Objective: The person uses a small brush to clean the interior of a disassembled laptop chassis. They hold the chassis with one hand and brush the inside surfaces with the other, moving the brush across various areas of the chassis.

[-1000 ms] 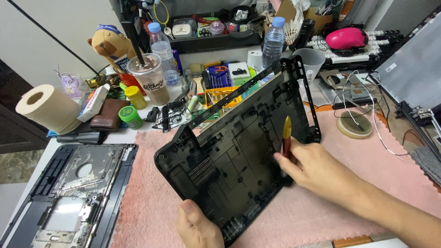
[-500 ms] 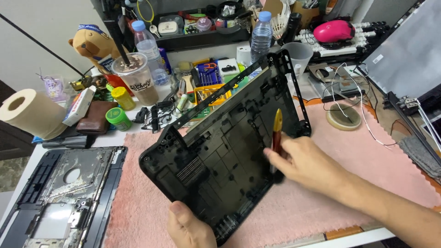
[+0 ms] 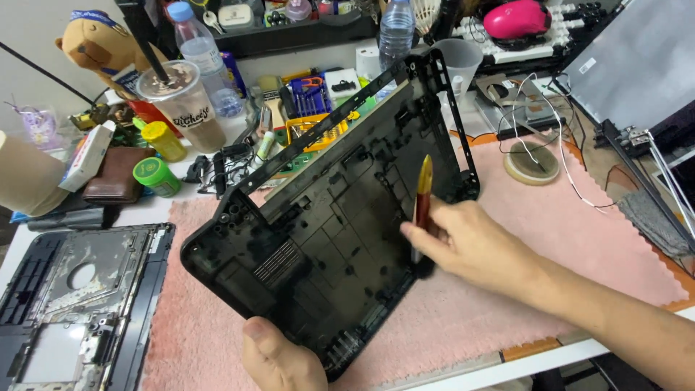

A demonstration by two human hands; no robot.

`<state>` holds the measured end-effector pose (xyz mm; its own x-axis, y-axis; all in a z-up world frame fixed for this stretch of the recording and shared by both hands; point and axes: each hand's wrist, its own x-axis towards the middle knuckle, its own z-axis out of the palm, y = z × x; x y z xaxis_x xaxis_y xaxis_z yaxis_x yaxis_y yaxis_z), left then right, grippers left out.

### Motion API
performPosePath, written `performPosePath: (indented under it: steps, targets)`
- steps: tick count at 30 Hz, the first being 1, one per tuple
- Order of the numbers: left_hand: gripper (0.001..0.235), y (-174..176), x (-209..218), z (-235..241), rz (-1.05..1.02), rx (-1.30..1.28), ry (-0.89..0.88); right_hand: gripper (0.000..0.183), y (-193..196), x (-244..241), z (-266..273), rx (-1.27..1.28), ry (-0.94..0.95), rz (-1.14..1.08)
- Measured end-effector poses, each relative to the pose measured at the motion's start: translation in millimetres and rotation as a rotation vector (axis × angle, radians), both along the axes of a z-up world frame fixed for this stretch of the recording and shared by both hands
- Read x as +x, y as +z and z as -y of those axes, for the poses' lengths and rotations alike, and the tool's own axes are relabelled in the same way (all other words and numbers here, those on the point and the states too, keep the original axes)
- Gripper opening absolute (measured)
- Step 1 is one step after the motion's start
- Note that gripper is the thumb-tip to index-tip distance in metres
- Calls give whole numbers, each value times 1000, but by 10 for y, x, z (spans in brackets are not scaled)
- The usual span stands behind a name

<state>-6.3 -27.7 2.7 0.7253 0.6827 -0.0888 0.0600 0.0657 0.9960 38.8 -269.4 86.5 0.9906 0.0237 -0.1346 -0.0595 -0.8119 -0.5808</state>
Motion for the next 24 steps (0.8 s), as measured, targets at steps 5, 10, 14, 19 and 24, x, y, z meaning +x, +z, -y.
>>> performPosePath:
  steps: [5, 10, 14, 19, 24]
  targets:
    - [93, 184, 21, -56, 32, 40, -103, 29, 134, -42, -142, -67, 59, -55]
    - [94, 202, 18, -80, 33, 138, -133, 37, 96, 41, -56, -63, 88, -151]
    - [97, 202, 18, -60, 55, 96, -108, 28, 79, 41, -61, -100, 121, -48]
    - [92, 70, -5, -103, -36, 192, -77, 38, 114, 12, -92, -90, 253, -77]
    - [101, 100, 5, -62, -7, 120, -62, 42, 307, -15, -81, -149, 164, -165]
